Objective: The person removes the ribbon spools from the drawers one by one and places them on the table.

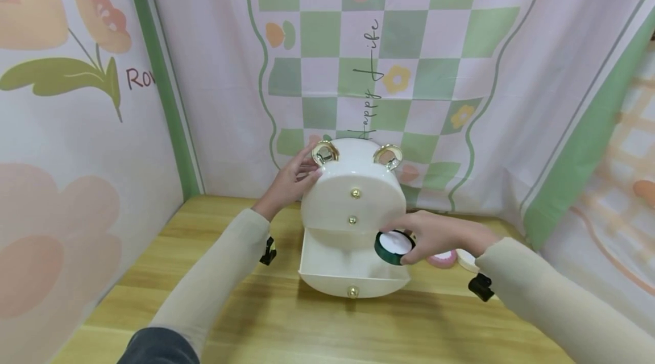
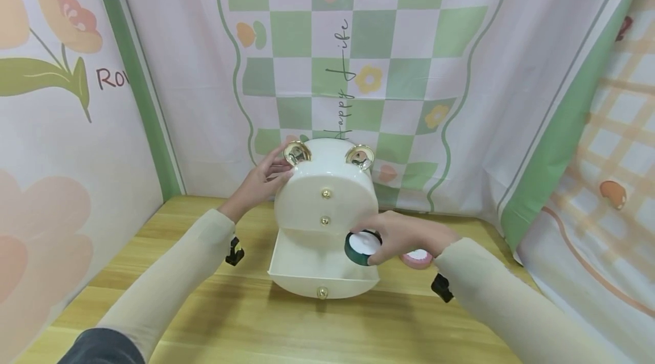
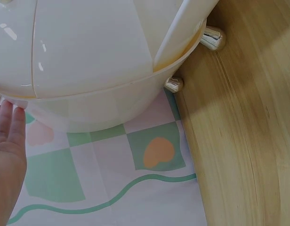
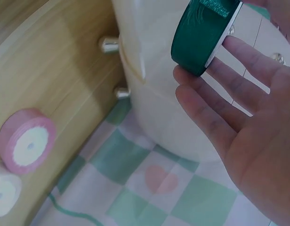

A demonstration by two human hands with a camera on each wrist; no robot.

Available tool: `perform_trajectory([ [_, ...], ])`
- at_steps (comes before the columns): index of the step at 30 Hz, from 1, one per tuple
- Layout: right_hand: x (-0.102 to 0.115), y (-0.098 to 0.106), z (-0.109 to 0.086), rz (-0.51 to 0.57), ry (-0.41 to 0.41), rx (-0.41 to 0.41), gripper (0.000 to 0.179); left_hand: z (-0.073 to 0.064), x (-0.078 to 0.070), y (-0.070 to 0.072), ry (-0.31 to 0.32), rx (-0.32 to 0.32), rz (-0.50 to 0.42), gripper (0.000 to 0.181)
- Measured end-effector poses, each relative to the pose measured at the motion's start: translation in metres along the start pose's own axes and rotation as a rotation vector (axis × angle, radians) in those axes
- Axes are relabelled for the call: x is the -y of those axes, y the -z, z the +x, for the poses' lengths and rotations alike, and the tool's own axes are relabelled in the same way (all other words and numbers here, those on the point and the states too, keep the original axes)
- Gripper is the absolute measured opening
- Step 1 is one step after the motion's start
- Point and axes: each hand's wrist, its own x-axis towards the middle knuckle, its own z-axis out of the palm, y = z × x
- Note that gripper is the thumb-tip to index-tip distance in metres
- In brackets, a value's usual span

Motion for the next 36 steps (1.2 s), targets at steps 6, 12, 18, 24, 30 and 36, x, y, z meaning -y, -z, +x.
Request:
perform_trajectory([
  [6,-0.009,0.001,-0.013,-0.042,-0.047,-0.025,0.064,-0.001,0.001,0.001,-0.001,-0.006,0.005,0.069],
  [12,-0.017,0.002,-0.028,0.034,-0.135,-0.008,0.068,-0.003,-0.001,0.001,0.009,-0.004,0.018,0.069],
  [18,-0.029,-0.001,-0.042,0.103,-0.175,-0.005,0.068,-0.003,-0.001,0.001,0.009,-0.001,0.012,0.069],
  [24,-0.041,-0.009,-0.055,0.08,-0.153,-0.044,0.067,-0.002,-0.001,0.001,0.009,-0.003,0.013,0.069],
  [30,-0.052,-0.018,-0.066,0.123,-0.145,-0.052,0.067,-0.002,-0.002,0.0,0.004,0.003,0.001,0.069],
  [36,-0.063,-0.03,-0.072,0.155,-0.129,-0.068,0.068,-0.002,-0.003,0.0,0.012,0.006,0.013,0.069],
])
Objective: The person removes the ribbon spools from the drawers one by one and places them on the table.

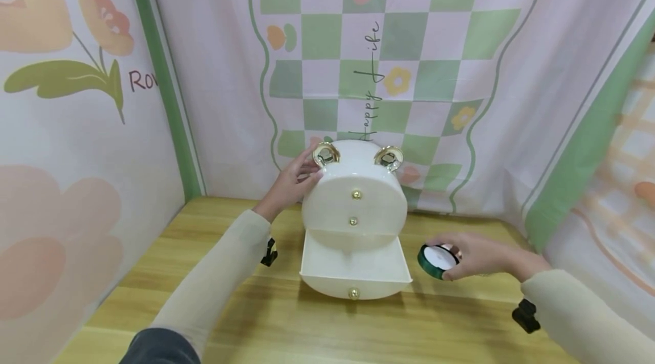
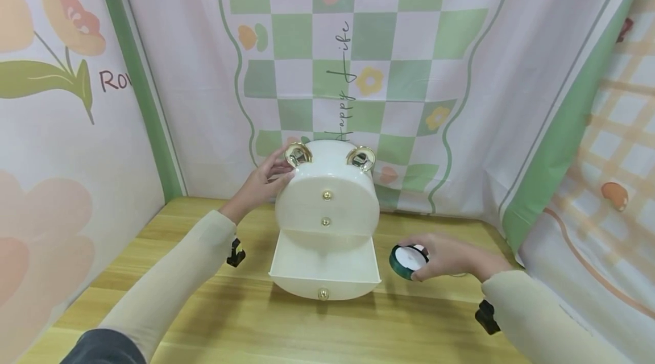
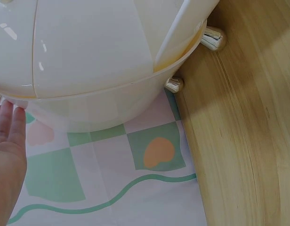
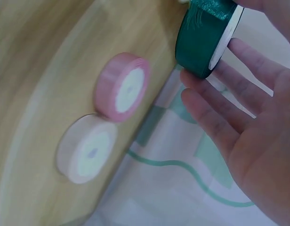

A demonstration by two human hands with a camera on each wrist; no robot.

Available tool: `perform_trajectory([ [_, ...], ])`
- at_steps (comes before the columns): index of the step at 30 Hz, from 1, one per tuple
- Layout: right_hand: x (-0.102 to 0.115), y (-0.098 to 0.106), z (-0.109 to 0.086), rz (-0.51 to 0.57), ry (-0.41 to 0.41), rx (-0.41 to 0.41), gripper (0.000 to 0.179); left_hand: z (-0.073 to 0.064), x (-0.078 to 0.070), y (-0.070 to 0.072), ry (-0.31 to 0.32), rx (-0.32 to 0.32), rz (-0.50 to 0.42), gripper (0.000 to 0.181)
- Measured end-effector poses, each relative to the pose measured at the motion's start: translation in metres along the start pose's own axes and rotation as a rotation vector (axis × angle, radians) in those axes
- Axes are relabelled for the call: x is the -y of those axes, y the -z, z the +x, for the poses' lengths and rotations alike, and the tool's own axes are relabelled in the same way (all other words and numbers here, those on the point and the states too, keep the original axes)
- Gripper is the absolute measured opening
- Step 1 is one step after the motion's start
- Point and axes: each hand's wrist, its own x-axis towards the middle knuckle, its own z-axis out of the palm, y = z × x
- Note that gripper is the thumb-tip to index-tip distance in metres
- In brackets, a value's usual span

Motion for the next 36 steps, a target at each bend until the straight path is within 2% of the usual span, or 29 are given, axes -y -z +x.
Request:
perform_trajectory([
  [3,-0.008,-0.006,-0.002,0.018,0.008,-0.016,0.068,0.0,0.0,0.0,0.003,0.001,0.004,0.068],
  [6,-0.017,-0.012,-0.007,-0.021,0.008,-0.055,0.066,0.0,0.0,0.0,0.0,0.001,0.005,0.069],
  [10,-0.027,-0.02,-0.012,-0.067,-0.031,-0.086,0.065,0.0,0.002,0.0,-0.005,0.0,0.007,0.069],
  [15,-0.038,-0.028,-0.017,-0.005,-0.07,-0.082,0.064,0.0,0.003,0.0,-0.003,0.002,0.004,0.069],
  [26,-0.053,-0.043,-0.022,0.123,-0.097,-0.072,0.064,0.001,0.002,0.0,-0.008,-0.003,0.011,0.07],
  [36,-0.057,-0.048,-0.022,0.097,-0.115,-0.085,0.066,0.0,0.003,0.0,-0.012,-0.008,0.005,0.071],
])
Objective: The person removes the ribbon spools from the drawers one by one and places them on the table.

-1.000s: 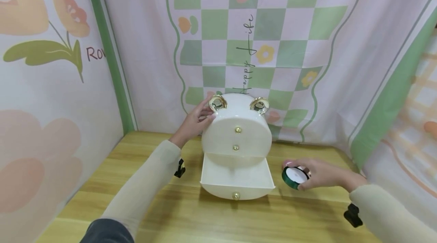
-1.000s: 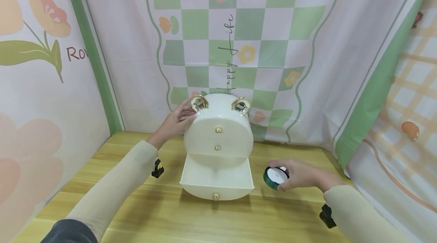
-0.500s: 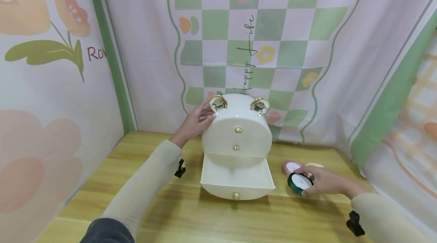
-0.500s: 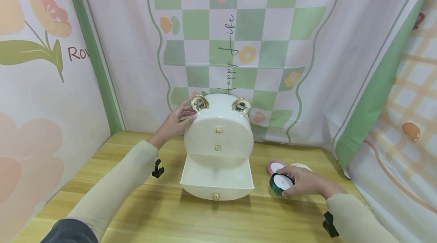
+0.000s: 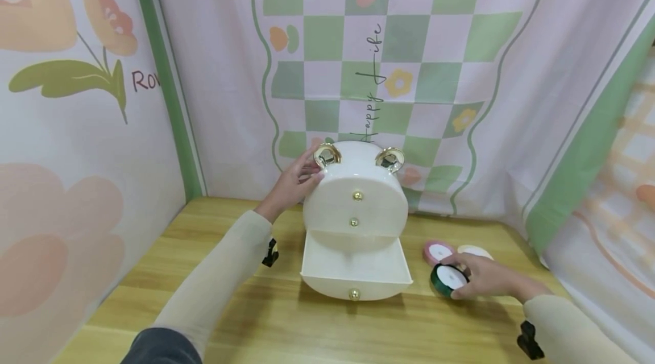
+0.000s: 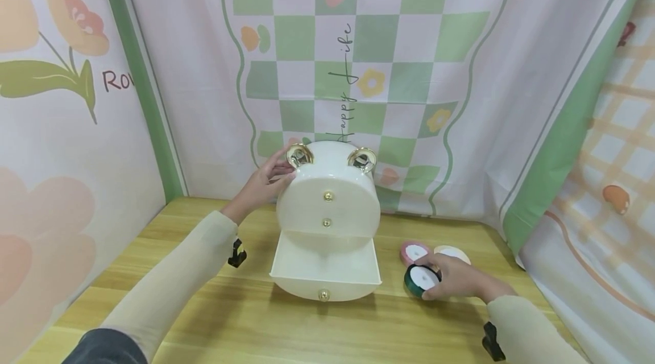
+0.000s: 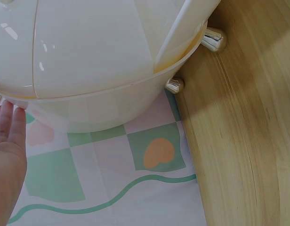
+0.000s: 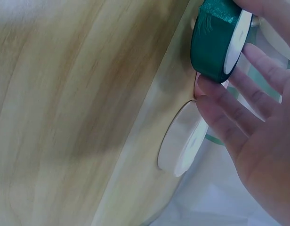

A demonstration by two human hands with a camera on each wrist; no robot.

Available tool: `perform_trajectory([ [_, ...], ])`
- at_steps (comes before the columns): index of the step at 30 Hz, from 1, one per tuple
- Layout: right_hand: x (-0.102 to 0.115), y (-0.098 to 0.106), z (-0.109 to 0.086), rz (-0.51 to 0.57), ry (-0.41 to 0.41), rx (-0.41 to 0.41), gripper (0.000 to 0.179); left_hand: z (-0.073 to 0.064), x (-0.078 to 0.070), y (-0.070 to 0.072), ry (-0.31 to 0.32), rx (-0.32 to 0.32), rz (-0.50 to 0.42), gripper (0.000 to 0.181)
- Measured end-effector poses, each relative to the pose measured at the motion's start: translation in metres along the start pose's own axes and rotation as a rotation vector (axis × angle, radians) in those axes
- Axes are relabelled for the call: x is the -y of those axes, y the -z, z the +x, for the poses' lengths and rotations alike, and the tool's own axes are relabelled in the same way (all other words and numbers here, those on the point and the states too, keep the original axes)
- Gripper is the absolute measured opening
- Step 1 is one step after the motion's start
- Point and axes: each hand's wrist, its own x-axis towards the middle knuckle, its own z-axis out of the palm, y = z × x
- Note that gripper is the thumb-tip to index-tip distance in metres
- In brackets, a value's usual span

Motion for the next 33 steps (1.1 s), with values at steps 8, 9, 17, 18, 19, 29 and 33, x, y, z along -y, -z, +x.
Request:
perform_trajectory([
  [8,-0.001,-0.002,-0.004,-0.065,0.007,-0.005,0.064,0.0,-0.002,0.0,0.004,0.004,0.003,0.07],
  [9,-0.002,-0.003,-0.004,-0.076,0.006,-0.005,0.065,0.0,-0.002,0.0,0.006,0.005,0.005,0.07],
  [17,-0.008,-0.008,-0.007,-0.071,0.024,-0.013,0.066,0.0,-0.001,0.0,-0.003,0.005,0.01,0.07],
  [18,-0.009,-0.008,-0.007,-0.068,0.031,-0.015,0.066,0.0,-0.001,0.0,-0.003,0.005,0.007,0.069],
  [19,-0.009,-0.009,-0.007,-0.066,0.04,-0.015,0.066,0.0,0.0,0.0,-0.004,0.005,0.005,0.069],
  [29,-0.013,-0.011,-0.008,-0.051,0.052,-0.016,0.068,0.0,0.002,-0.001,-0.002,0.002,-0.011,0.069],
  [33,-0.015,-0.011,-0.008,-0.034,0.045,-0.016,0.068,0.0,0.002,-0.001,-0.006,0.0,-0.015,0.069],
])
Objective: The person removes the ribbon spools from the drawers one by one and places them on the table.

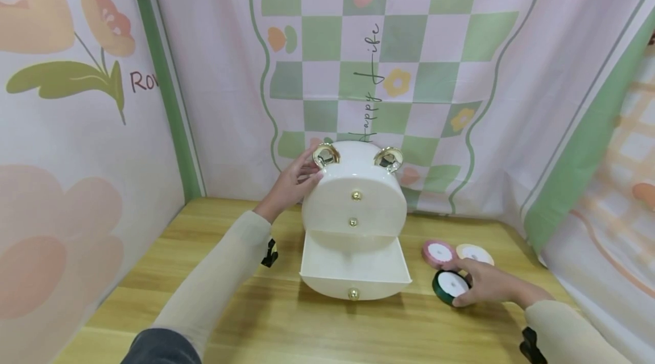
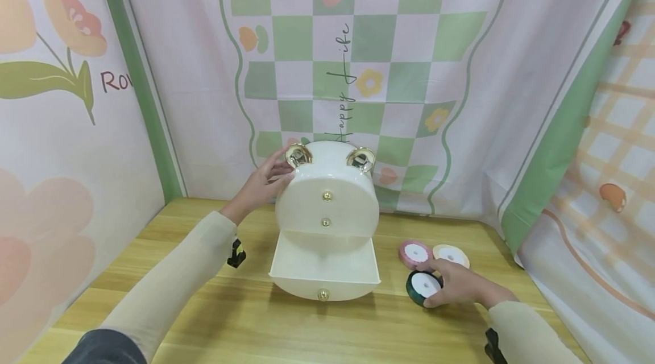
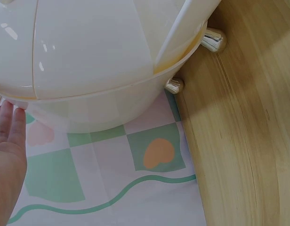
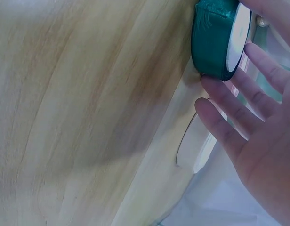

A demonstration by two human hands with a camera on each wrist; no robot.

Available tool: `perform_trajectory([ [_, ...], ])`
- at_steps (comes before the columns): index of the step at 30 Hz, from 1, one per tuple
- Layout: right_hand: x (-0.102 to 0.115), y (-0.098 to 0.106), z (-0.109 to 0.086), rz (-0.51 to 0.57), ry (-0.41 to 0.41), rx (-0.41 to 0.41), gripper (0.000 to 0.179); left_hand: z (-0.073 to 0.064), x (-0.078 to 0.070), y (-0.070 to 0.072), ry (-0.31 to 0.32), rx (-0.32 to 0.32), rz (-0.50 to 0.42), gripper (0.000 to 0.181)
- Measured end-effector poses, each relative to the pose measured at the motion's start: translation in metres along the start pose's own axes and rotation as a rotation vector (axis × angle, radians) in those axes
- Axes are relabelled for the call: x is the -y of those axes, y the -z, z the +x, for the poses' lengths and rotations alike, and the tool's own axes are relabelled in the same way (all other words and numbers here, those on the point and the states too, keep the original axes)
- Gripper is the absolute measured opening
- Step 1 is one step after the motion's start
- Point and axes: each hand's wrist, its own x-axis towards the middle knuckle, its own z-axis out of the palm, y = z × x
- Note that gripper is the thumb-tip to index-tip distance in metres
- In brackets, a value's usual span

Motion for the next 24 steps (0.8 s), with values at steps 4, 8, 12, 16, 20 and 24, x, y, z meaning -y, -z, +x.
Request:
perform_trajectory([
  [4,0.002,0.001,0.0,0.046,-0.01,0.0,0.068,0.0,0.0,0.0,0.004,-0.001,0.001,0.069],
  [8,0.007,0.004,0.001,0.083,-0.017,-0.002,0.065,0.0,0.0,0.0,0.011,-0.001,0.01,0.069],
  [12,0.012,0.009,0.001,0.082,-0.02,0.004,0.062,0.0,0.0,0.0,0.01,-0.002,0.014,0.069],
  [16,0.016,0.015,0.002,0.072,-0.006,0.006,0.055,0.001,0.0,0.0,0.01,-0.001,0.016,0.068],
  [20,0.024,0.02,0.005,0.03,0.005,-0.012,0.052,0.0,0.0,0.0,0.008,-0.002,0.02,0.068],
  [24,0.034,0.026,0.008,0.006,0.004,0.0,0.053,0.001,0.001,0.0,0.013,-0.004,0.019,0.069],
])
